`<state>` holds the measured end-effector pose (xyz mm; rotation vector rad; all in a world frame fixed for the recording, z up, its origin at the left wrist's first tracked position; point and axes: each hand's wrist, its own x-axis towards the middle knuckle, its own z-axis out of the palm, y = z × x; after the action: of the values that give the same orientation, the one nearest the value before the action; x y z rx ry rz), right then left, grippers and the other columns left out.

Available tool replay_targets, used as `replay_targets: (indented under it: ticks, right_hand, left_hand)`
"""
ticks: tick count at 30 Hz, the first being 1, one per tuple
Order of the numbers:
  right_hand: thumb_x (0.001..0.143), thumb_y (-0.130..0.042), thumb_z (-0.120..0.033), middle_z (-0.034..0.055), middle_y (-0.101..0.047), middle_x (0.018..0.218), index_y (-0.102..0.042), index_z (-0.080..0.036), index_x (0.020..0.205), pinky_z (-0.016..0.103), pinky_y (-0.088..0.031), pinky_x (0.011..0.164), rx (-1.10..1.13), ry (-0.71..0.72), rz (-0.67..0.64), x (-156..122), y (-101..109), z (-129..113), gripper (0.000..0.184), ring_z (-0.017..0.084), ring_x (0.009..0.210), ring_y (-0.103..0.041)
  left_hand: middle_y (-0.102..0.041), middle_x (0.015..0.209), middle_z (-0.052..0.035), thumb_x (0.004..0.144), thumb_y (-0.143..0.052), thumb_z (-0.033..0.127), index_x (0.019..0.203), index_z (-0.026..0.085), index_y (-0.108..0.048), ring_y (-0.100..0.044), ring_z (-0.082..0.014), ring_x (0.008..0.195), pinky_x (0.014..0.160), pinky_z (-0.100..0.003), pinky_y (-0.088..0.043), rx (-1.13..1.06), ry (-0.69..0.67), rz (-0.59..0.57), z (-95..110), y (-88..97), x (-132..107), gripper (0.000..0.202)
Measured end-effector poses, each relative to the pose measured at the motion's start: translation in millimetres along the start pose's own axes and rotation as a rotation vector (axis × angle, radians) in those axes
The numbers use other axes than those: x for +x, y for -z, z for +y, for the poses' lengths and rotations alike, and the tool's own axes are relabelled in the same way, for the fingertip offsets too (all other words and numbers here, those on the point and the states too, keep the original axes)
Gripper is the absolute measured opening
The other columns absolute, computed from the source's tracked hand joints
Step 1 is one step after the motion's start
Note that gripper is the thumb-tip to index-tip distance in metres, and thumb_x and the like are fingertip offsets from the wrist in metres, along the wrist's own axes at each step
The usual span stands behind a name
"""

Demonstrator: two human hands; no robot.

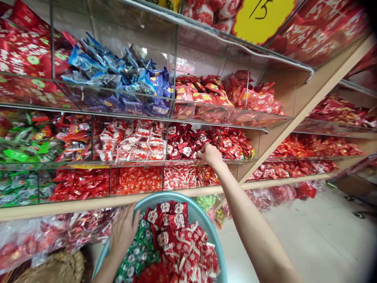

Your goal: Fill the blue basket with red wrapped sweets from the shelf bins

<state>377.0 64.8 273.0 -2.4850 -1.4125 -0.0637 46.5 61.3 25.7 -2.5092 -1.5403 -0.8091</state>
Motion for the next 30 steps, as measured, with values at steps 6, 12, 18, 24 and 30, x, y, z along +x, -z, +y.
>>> replay_targets:
  ticks: [6, 12, 18, 24, 30]
  right_hand:
    - [0.075, -0.063, -0.033, 0.0104, -0.067, 0.099, -0.056, -0.017, 0.092, 0.030, -0.044, 0.074, 0.047, -0.026, -0.062, 0, 1, -1, 0.024, 0.024, 0.095, -0.061]
    - [0.072, -0.066, -0.031, 0.0156, -0.064, 0.106, -0.053, -0.015, 0.102, 0.035, -0.046, 0.077, -0.008, -0.076, -0.109, -1, 8, -9, 0.036, 0.028, 0.101, -0.059]
    - [0.069, -0.067, -0.034, 0.0155, -0.063, 0.107, -0.052, -0.015, 0.101, 0.036, -0.046, 0.079, 0.002, -0.106, -0.093, 3, 8, -11, 0.040, 0.028, 0.102, -0.059]
    - [0.068, -0.067, -0.035, 0.0066, -0.065, 0.089, -0.051, -0.020, 0.091, 0.030, -0.044, 0.068, 0.084, -0.057, -0.073, 0, 19, -5, 0.032, 0.021, 0.083, -0.061]
    - [0.068, -0.065, -0.031, -0.0010, -0.058, 0.072, -0.048, -0.021, 0.082, 0.026, -0.038, 0.058, 0.219, 0.055, 0.057, -16, 32, 6, 0.024, 0.014, 0.064, -0.053]
  left_hand:
    - [-0.066, 0.116, -0.0132, 0.091, -0.034, 0.040, 0.121, 0.012, -0.053, -0.063, -0.0266, 0.102, 0.087, -0.039, -0.047, 0.011, 0.001, 0.002, 2, 1.9, -1, 0.045]
    - [-0.065, 0.117, -0.0122, 0.092, -0.033, 0.039, 0.121, 0.013, -0.052, -0.061, -0.0259, 0.104, 0.088, -0.039, -0.047, 0.006, 0.017, -0.022, 3, 3.3, -1, 0.044]
    - [-0.065, 0.117, -0.0105, 0.092, -0.033, 0.037, 0.121, 0.014, -0.052, -0.062, -0.0252, 0.103, 0.086, -0.037, -0.048, 0.009, 0.043, -0.058, 6, 6.3, 0, 0.042]
    - [-0.064, 0.117, -0.0104, 0.091, -0.035, 0.034, 0.123, 0.015, -0.049, -0.061, -0.0252, 0.103, 0.086, -0.038, -0.047, -0.017, 0.030, -0.036, 4, 4.6, -1, 0.040]
    - [-0.061, 0.111, -0.0082, 0.086, -0.045, 0.029, 0.085, 0.021, -0.061, -0.055, -0.0236, 0.103, 0.088, -0.039, -0.042, -0.192, -0.171, 0.029, 19, 15.8, 0, 0.018]
